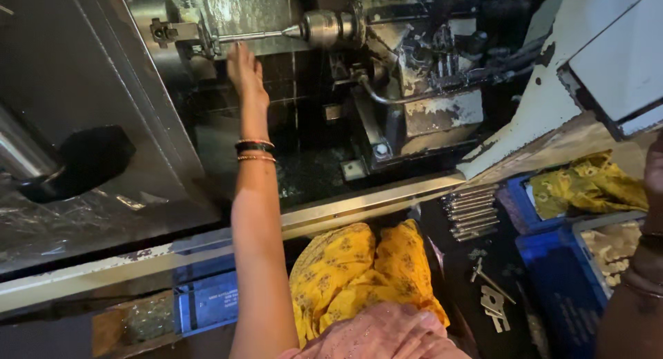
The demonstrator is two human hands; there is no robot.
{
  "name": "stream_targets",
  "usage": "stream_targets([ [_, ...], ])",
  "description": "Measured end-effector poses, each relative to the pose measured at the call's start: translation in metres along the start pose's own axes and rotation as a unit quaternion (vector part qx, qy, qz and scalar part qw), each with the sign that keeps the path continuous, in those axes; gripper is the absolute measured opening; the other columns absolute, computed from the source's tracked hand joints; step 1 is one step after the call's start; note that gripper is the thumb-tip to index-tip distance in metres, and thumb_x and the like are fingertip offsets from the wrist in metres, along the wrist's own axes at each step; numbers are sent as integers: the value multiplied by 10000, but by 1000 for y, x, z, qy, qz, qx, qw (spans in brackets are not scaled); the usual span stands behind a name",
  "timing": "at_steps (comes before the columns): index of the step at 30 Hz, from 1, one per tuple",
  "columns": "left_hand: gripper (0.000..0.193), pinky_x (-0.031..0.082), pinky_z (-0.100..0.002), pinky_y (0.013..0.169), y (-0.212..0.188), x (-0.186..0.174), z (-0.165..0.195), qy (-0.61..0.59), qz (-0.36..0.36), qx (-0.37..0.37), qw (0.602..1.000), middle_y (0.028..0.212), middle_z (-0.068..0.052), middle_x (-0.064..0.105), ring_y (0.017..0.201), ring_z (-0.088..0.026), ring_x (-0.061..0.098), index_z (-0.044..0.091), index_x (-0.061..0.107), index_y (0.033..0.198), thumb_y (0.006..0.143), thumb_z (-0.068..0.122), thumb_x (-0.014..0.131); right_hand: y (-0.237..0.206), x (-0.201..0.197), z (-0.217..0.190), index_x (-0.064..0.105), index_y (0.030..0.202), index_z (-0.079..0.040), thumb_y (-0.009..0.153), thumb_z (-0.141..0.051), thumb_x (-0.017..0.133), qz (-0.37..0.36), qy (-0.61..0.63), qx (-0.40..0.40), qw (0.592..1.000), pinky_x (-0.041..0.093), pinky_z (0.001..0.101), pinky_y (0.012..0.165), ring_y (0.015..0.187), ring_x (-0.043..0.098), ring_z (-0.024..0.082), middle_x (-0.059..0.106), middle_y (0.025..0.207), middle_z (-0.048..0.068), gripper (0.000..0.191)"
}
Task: The person sits on the floor and assembles small metal components by hand, inserting pins into brackets and placing them into a blue crate. She also wipes a metal rod with a yellow cloth and briefly interacts with a nearby machine.
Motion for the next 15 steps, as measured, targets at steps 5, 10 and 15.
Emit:
stream_targets([
  [5,406,572,-489,1020,8,25,14,-65,-20,0,998,1283,-149,692,1134,-306,697,87,496,1284,974,203,732,-16,-17,-12,549,1185,-88,1245,-334,451,7,-32,-11,999,506,293,811,888,610,162,637,1013,62,271],
  [10,308,625,-513,980,5,32,21,-177,-78,67,979,1126,-172,713,1024,-332,734,41,599,1190,927,-78,706,-83,-35,-35,560,1165,-105,1241,-364,464,2,-137,-69,988,512,308,804,880,620,168,650,998,58,287],
  [15,341,625,-399,814,-18,10,5,8,-121,77,990,1054,-166,746,958,-268,734,31,579,1285,964,34,694,-186,-45,56,600,1210,-92,1131,-383,502,-131,-307,65,940,574,343,785,896,697,214,711,1042,80,317],
])
Point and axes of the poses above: each hand's wrist, its own y-axis towards the middle knuckle, its own x-axis out of the palm, z = x × y, the point moved 3 cm from there along y, towards the middle knuckle
